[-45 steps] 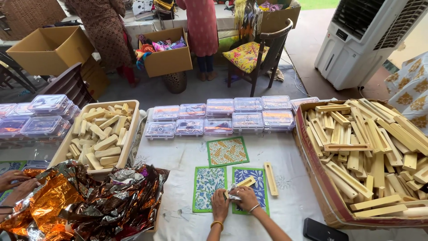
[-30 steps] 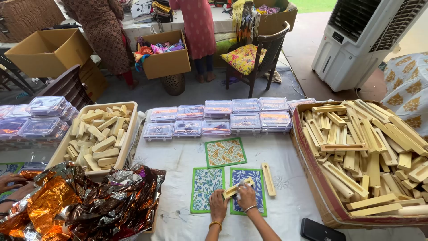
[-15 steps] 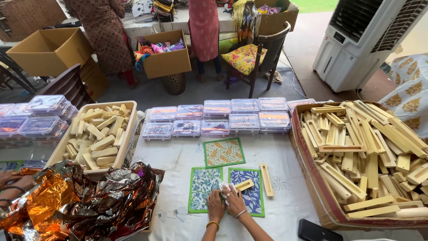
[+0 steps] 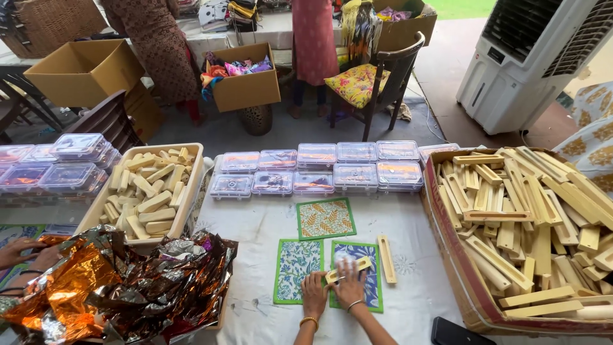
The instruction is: The person wipes small, rectangular wooden pieces with a white cloth. They pick up the pieces from a large cardboard box, clean them individually, and place them on a patterned mat on the table. The workspace includes several plastic containers and foil-wrapped items.
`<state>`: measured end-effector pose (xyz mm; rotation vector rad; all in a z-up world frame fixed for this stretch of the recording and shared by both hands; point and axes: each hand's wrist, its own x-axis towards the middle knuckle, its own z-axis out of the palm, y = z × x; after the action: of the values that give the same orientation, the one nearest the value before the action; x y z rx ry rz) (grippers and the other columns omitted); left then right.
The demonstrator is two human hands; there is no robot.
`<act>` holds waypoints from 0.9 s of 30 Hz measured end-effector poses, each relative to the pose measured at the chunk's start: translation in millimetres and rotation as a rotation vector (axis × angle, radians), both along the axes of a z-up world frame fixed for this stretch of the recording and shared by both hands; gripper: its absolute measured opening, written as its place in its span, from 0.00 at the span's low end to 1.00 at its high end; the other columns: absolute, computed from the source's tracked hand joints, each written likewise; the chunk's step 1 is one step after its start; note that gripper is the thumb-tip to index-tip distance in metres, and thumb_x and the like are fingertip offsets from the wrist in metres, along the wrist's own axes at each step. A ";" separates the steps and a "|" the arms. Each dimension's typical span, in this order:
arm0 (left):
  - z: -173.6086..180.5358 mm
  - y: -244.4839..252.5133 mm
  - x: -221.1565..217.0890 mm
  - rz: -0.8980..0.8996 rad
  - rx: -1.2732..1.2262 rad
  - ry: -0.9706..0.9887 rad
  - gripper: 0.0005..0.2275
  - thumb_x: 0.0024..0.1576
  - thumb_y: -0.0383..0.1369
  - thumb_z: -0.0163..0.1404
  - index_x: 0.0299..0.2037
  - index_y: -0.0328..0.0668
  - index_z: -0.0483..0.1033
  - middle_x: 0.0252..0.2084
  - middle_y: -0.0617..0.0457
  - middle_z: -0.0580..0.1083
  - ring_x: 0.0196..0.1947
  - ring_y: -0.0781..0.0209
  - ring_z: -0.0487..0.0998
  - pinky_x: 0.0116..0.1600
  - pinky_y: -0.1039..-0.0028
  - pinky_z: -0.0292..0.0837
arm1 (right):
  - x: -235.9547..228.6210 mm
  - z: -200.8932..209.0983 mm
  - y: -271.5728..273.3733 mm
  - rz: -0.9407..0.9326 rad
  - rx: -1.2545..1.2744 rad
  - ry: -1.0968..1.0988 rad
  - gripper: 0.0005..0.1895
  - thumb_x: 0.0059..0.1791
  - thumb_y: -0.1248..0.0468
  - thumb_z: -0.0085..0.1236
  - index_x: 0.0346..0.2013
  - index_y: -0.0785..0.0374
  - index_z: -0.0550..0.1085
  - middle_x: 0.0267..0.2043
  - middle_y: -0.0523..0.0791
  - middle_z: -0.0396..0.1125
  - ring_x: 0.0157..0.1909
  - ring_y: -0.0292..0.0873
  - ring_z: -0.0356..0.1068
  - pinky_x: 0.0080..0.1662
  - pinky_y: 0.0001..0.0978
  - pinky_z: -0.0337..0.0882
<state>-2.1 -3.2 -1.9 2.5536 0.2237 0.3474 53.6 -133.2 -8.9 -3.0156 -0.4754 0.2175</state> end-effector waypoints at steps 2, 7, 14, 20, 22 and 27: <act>-6.9 0.7 0.3 0.009 0.037 -0.036 0.19 0.53 0.35 0.57 0.54 0.49 0.68 0.52 0.56 0.69 0.56 0.55 0.68 0.65 0.61 0.57 | -11.1 -19.5 9.2 0.066 0.045 -0.017 0.40 0.55 0.39 0.38 0.77 0.45 0.40 0.82 0.41 0.27 0.81 0.54 0.23 0.71 0.69 0.33; 3.0 2.0 -1.3 -0.024 0.000 -0.067 0.21 0.52 0.35 0.59 0.54 0.44 0.67 0.52 0.53 0.68 0.56 0.54 0.67 0.64 0.59 0.56 | 0.6 -18.3 -17.3 0.223 0.059 -0.036 0.36 0.58 0.44 0.36 0.78 0.43 0.40 0.82 0.39 0.28 0.81 0.52 0.23 0.71 0.70 0.31; -4.5 -1.8 6.3 -0.023 -0.043 -0.083 0.19 0.56 0.37 0.57 0.55 0.47 0.67 0.53 0.54 0.69 0.57 0.54 0.67 0.64 0.58 0.56 | 31.1 -19.4 -48.8 -0.012 0.052 -0.123 0.36 0.57 0.44 0.36 0.77 0.42 0.40 0.82 0.36 0.29 0.81 0.48 0.25 0.72 0.66 0.35; -20.1 -2.4 6.4 0.051 0.068 -0.117 0.20 0.54 0.33 0.55 0.57 0.47 0.67 0.58 0.53 0.68 0.62 0.54 0.64 0.67 0.55 0.52 | -5.2 -34.2 16.3 0.000 0.055 -0.070 0.38 0.57 0.46 0.38 0.78 0.49 0.39 0.82 0.40 0.28 0.81 0.53 0.24 0.71 0.67 0.35; -24.4 -2.4 6.1 0.077 0.131 -0.137 0.22 0.53 0.29 0.54 0.59 0.48 0.67 0.59 0.53 0.68 0.64 0.55 0.64 0.68 0.55 0.52 | -9.9 -35.3 18.2 0.073 0.096 -0.092 0.37 0.57 0.47 0.39 0.78 0.49 0.40 0.82 0.40 0.29 0.81 0.53 0.25 0.71 0.67 0.35; -6.7 -0.8 1.6 0.025 -0.034 -0.109 0.20 0.55 0.36 0.57 0.57 0.48 0.66 0.57 0.53 0.68 0.62 0.54 0.64 0.67 0.55 0.51 | 10.1 -43.6 -24.4 0.193 0.169 -0.258 0.36 0.55 0.48 0.38 0.76 0.45 0.43 0.80 0.36 0.31 0.80 0.48 0.26 0.70 0.68 0.37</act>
<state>-0.5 -4.0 -8.6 2.4913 0.2191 0.4861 63.7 -157.6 -52.6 -2.8421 -0.7649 -0.1944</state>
